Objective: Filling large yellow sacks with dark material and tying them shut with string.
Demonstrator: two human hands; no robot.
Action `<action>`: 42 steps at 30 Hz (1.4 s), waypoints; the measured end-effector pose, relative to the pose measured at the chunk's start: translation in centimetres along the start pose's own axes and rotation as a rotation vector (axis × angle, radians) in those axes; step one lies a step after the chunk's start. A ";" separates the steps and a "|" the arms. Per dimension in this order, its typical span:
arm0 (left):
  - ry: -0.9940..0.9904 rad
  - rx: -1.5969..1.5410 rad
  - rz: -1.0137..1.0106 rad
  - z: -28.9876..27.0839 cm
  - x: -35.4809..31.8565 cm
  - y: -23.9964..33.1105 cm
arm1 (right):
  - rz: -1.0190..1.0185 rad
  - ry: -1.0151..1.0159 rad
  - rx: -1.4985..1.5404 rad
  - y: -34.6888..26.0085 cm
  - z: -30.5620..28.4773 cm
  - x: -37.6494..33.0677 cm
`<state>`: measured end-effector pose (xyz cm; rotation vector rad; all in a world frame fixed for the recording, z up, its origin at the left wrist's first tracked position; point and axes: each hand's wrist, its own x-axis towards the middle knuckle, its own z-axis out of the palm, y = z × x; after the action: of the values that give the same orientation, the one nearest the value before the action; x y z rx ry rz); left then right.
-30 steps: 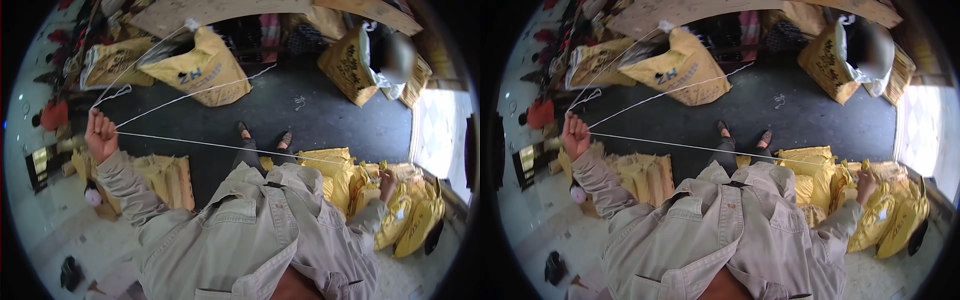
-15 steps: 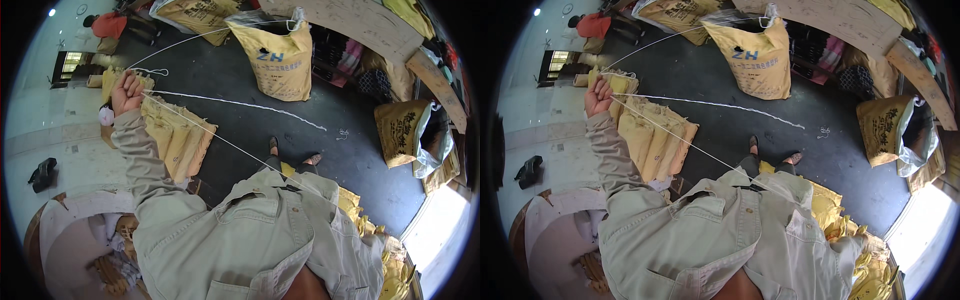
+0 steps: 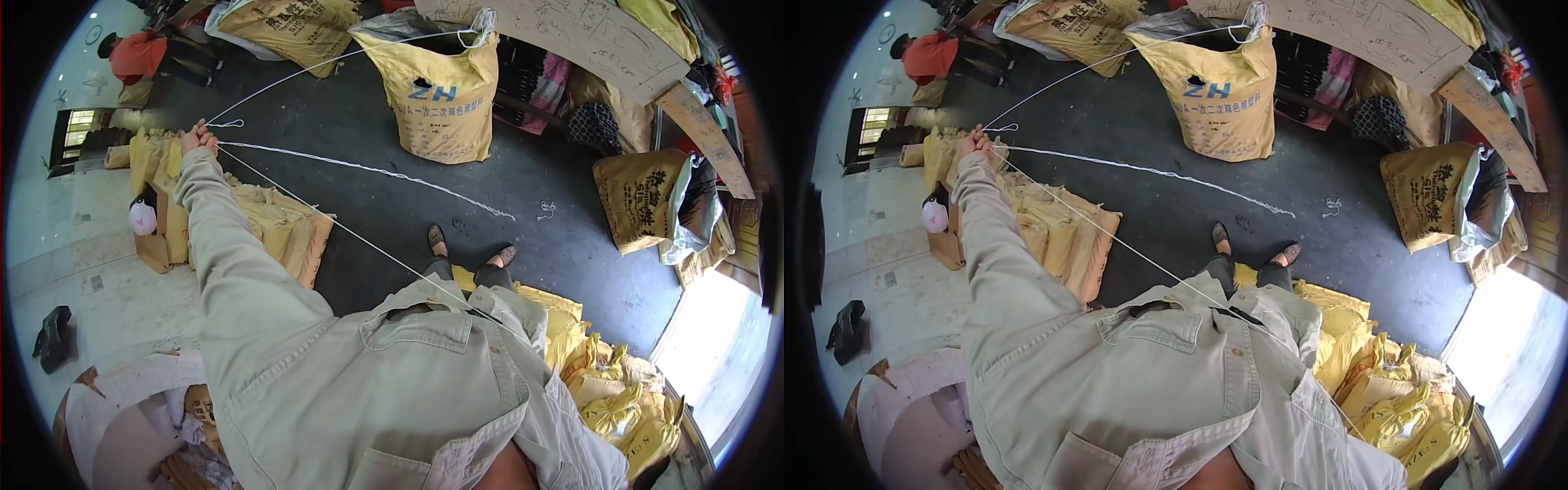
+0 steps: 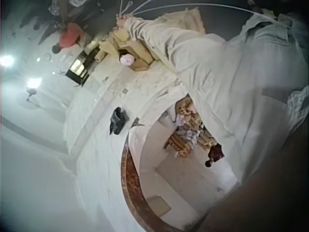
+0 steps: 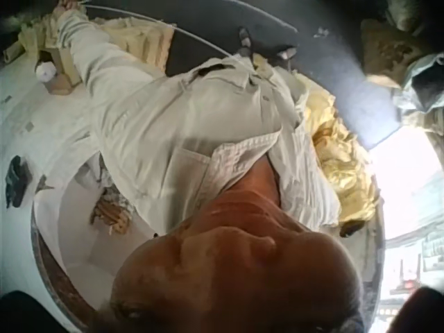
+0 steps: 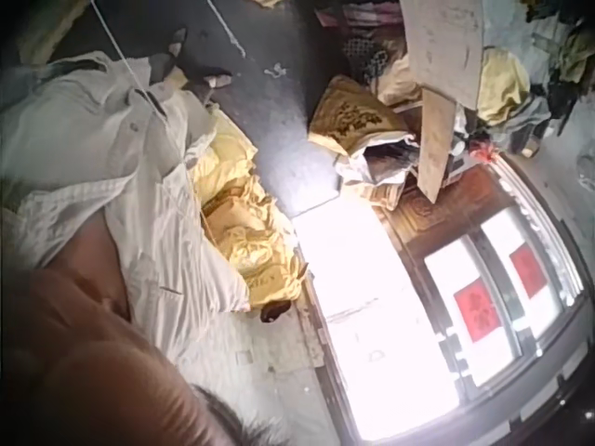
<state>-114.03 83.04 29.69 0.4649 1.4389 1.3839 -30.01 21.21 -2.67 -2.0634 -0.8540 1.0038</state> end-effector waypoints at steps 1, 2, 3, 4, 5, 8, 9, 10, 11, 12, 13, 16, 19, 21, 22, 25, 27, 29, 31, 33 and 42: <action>0.056 0.021 0.033 -0.3 0.6 0.0 | -0.017 -0.010 0.018 -0.8 0.2 0.3; 0.110 0.042 0.066 -0.3 1.2 0.2 | -0.035 -0.019 0.037 -1.9 0.8 0.9; 0.112 0.039 0.059 -0.3 1.5 0.3 | -0.056 -0.030 0.055 -3.1 1.4 1.6; -0.015 0.029 0.039 -0.2 1.3 0.6 | -0.075 -0.046 0.076 -4.8 2.5 2.4; -0.138 0.017 0.021 0.0 0.8 1.0 | -0.096 -0.065 0.097 -6.7 3.7 3.2; -0.413 0.030 -0.029 1.9 -2.7 2.1 | -0.164 -0.155 0.163 -15.0 9.2 5.9; -0.484 0.051 -0.022 2.8 -3.9 2.2 | -0.188 -0.191 0.185 -18.1 11.3 6.3; -0.560 0.068 -0.014 3.6 -5.0 2.2 | -0.214 -0.221 0.203 -21.5 13.3 7.1; -0.546 0.057 -0.014 4.2 -5.4 1.9 | -0.237 -0.246 0.219 -25.1 15.4 8.2; -0.622 0.051 -0.006 4.1 -6.8 2.4 | -0.281 -0.276 0.244 -29.3 17.6 8.6; -0.699 0.053 -0.011 4.3 -7.3 2.2 | -0.462 -0.447 -0.152 -39.2 26.0 8.4; -0.639 0.053 -0.007 4.5 -10.0 2.2 | -0.597 -0.878 0.168 -53.3 43.5 0.5; -0.644 -0.004 -0.010 3.2 -10.0 1.8 | -0.248 -1.489 0.698 -58.2 45.5 -5.8; -0.668 -0.094 0.005 2.0 -9.4 2.0 | -0.252 -1.346 0.622 -56.4 43.5 -7.3; -0.672 -0.100 0.013 1.6 -8.8 2.1 | -0.238 -1.263 0.588 -55.1 41.8 -7.3; -0.609 -0.147 -0.033 -0.2 -6.9 1.1 | -0.331 -0.994 0.313 -51.9 36.7 -7.1; -0.606 -0.149 -0.033 -0.1 -5.7 0.7 | -0.541 -0.833 0.089 -47.9 34.5 -6.5; -0.575 -0.148 -0.027 0.0 -4.2 0.4 | -0.438 -0.701 -0.257 -43.4 31.7 -6.3; -0.607 -0.126 -0.038 0.4 -2.7 0.0 | -0.429 -0.557 -0.364 -36.9 29.1 -6.4; -0.635 -0.098 -0.058 1.0 -1.6 -0.6 | -0.330 -0.481 -0.377 -33.4 26.9 -6.8; -0.694 -0.005 -0.048 4.9 -2.1 -0.5 | -0.133 -0.348 -0.466 -26.3 26.6 -9.3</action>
<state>-108.92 83.54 31.05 0.8068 0.8682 1.0348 -63.53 36.09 9.15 -2.1961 -1.5042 1.1941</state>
